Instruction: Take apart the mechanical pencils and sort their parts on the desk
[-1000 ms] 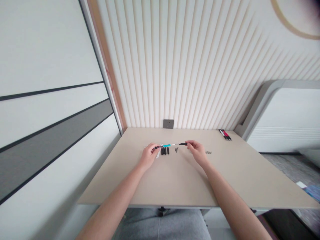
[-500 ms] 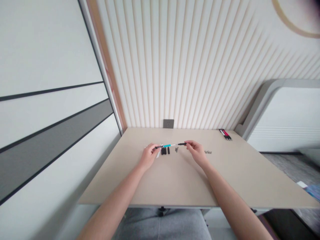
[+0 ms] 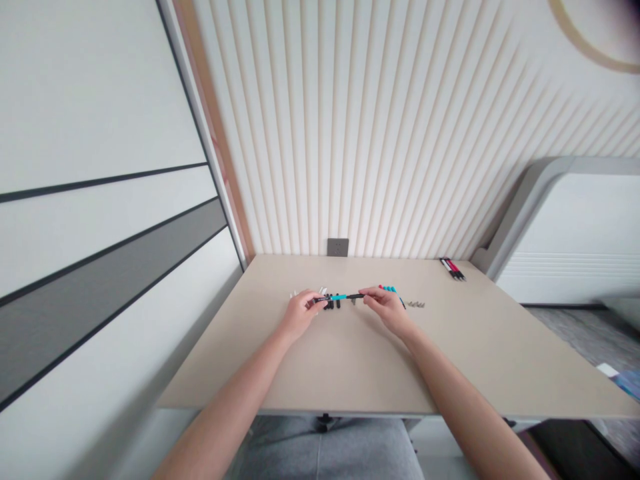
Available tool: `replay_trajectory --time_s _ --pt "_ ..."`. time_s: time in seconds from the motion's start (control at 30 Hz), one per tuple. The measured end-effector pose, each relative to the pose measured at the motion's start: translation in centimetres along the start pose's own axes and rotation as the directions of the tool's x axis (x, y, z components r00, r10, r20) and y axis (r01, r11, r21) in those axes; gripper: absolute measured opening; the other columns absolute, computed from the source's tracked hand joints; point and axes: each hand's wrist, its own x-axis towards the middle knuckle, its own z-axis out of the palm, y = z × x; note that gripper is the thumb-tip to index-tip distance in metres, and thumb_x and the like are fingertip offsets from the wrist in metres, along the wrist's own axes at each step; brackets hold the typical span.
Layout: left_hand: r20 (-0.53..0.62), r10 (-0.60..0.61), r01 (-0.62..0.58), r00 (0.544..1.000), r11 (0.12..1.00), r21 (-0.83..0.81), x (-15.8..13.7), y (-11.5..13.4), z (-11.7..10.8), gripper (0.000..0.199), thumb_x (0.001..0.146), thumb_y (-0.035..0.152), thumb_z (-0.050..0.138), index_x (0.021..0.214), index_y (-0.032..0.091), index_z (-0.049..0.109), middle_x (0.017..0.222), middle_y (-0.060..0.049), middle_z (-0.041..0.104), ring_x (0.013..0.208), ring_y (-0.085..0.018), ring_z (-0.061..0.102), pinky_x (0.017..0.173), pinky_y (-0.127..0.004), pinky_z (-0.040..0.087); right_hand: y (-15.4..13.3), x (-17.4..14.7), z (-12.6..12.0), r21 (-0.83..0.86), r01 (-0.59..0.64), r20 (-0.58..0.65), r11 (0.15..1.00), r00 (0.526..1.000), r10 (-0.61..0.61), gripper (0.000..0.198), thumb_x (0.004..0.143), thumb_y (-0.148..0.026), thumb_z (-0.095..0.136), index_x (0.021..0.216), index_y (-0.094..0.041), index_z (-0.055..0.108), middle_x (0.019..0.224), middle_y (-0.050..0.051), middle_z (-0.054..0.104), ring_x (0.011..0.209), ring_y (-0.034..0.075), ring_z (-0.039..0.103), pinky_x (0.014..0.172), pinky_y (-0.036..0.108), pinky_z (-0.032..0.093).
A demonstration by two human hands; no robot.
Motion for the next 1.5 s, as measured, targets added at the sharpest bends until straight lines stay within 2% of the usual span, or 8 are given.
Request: replay_trajectory --time_s 0.3,0.53,0.8,0.93,1.1,1.17,1.3,1.5 --pt "0.045 0.026 -0.024 0.999 0.999 -0.036 -0.2 0.4 0.0 0.019 0.085 0.035 0.063 0.087 0.019 0.072 0.08 -0.003 0.064 0.072 -0.015 0.057 0.063 -0.024 0.041 -0.8 0.0 -0.1 -0.024 -0.022 0.005 0.999 1.0 0.023 0.04 0.084 -0.05 0.057 0.102 -0.017 0.07 0.077 0.004 0.067 0.076 0.019 0.06 0.071 0.03 0.046" --pt "0.054 0.043 -0.04 0.998 0.998 -0.056 -0.1 0.5 0.0 0.019 0.083 0.035 0.064 0.088 0.019 0.072 0.082 -0.003 0.065 0.075 -0.016 0.059 0.066 -0.025 0.043 -0.6 -0.3 0.2 -0.219 -0.102 0.081 0.97 0.989 0.122 0.051 0.091 -0.055 0.04 0.062 -0.018 0.06 0.062 0.002 0.06 0.058 0.015 0.053 0.057 0.027 0.04" --pt "0.035 0.005 -0.003 0.999 0.999 -0.052 0.0 0.4 -0.1 0.022 0.084 0.038 0.063 0.089 0.019 0.071 0.081 -0.003 0.064 0.073 -0.015 0.058 0.062 -0.024 0.042 -1.4 -0.4 0.0 -0.125 0.0 0.062 0.992 0.998 0.008 0.041 0.084 -0.05 0.056 0.111 -0.02 0.062 0.083 0.003 0.065 0.073 0.016 0.058 0.066 0.028 0.045" --pt "0.048 0.026 -0.025 0.998 0.999 -0.034 -0.1 0.3 -0.1 0.019 0.084 0.036 0.063 0.089 0.019 0.071 0.082 -0.003 0.064 0.075 -0.015 0.057 0.065 -0.025 0.043 -1.7 -0.4 0.0 -0.161 0.014 0.072 0.987 0.997 -0.003 0.033 0.084 -0.05 0.056 0.087 -0.019 0.066 0.075 0.002 0.063 0.068 0.015 0.055 0.063 0.027 0.042" --pt "0.095 0.057 -0.055 0.994 0.998 -0.027 -0.2 0.6 -0.1 0.02 0.086 0.036 0.061 0.091 0.02 0.072 0.082 -0.003 0.063 0.074 -0.015 0.056 0.066 -0.025 0.043 -1.6 -0.6 0.3 -0.29 -0.098 0.088 0.952 0.988 0.128 0.053 0.092 -0.056 0.039 0.057 -0.019 0.056 0.046 -0.003 0.043 0.045 0.012 0.038 0.047 0.027 0.03" --pt "0.08 0.055 -0.053 0.995 0.998 -0.028 -0.2 0.7 -0.2 0.021 0.086 0.037 0.061 0.091 0.02 0.072 0.082 -0.003 0.064 0.074 -0.015 0.057 0.066 -0.025 0.043 -1.6 -0.6 0.3 -0.275 -0.067 0.092 0.959 0.991 0.096 0.052 0.092 -0.056 0.039 0.064 -0.018 0.061 0.051 -0.001 0.051 0.049 0.013 0.043 0.049 0.027 0.033" --pt "0.047 0.048 -0.046 0.998 0.999 -0.026 -0.1 0.6 -0.2 0.02 0.086 0.036 0.062 0.09 0.019 0.072 0.083 -0.003 0.064 0.073 -0.015 0.057 0.064 -0.024 0.042 -1.6 -0.5 0.1 -0.221 0.067 0.11 0.973 0.993 -0.043 0.035 0.086 -0.047 0.054 0.102 -0.019 0.067 0.087 0.006 0.068 0.077 0.019 0.058 0.067 0.03 0.044" --pt "0.018 0.065 -0.065 0.998 0.998 -0.008 0.0 0.1 -0.1 0.019 0.085 0.033 0.062 0.095 0.019 0.07 0.083 -0.003 0.063 0.067 -0.013 0.054 0.062 -0.024 0.042 -1.8 -0.4 0.1 -0.236 0.071 0.08 0.969 0.995 -0.053 0.027 0.086 -0.041 0.055 0.098 -0.019 0.067 0.089 0.006 0.068 0.081 0.019 0.058 0.072 0.032 0.044"
